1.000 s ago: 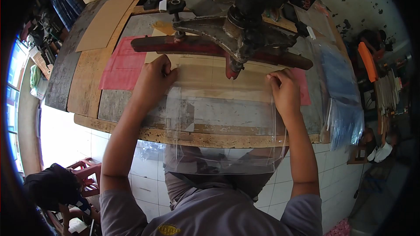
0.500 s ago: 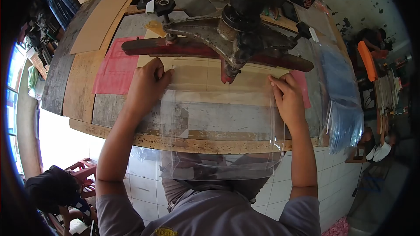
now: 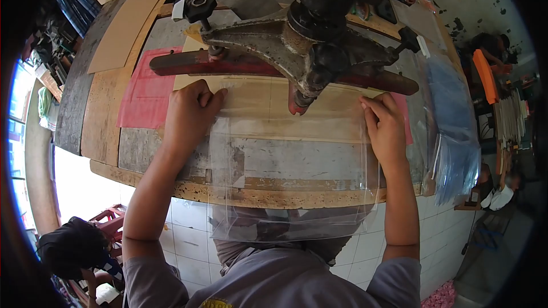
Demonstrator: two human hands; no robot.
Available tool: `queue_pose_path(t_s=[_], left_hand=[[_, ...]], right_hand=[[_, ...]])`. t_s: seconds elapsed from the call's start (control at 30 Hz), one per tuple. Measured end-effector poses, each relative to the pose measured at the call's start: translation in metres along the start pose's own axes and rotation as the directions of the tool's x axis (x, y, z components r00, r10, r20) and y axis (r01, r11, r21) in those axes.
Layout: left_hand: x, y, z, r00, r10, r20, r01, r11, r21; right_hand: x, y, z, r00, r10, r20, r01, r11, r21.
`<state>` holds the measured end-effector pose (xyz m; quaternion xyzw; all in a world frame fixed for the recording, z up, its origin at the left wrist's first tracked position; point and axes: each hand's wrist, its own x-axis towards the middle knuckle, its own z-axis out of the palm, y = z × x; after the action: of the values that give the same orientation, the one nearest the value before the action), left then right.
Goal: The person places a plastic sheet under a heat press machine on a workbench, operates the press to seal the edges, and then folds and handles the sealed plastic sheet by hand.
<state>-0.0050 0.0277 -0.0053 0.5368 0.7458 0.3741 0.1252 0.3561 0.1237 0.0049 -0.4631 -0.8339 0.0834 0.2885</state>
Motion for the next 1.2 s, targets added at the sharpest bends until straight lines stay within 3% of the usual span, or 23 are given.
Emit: queue_pose_path(t_s=[0.2,0.43,1.03,1.2], left_hand=[[-0.0008,0.0007,-0.0013,0.999,0.013,-0.041,-0.011,0.998,0.066],[0.0003,0.0012,-0.0027,0.998,-0.059,-0.006,0.059,0.998,-0.013],[0.0041,-0.0009,-0.0011,0.999,-0.025,-0.021,0.025,1.0,-0.004],[0.0047,-0.0027,-0.0001,0.999,-0.039,-0.017,0.039,0.999,-0.02]], right_hand=[[0.001,-0.0039,0.0008,1.0,-0.017,-0.023,0.017,1.0,0.013],[0.0013,-0.0067,0.0016,1.0,0.01,-0.007,-0.01,1.0,0.011],[0.0011,-0.0045,0.0028,0.999,-0.027,-0.024,0.026,0.999,-0.044],[0.0008,-0.0043,0.0031,0.999,0.039,0.006,-0.039,0.999,-0.026]])
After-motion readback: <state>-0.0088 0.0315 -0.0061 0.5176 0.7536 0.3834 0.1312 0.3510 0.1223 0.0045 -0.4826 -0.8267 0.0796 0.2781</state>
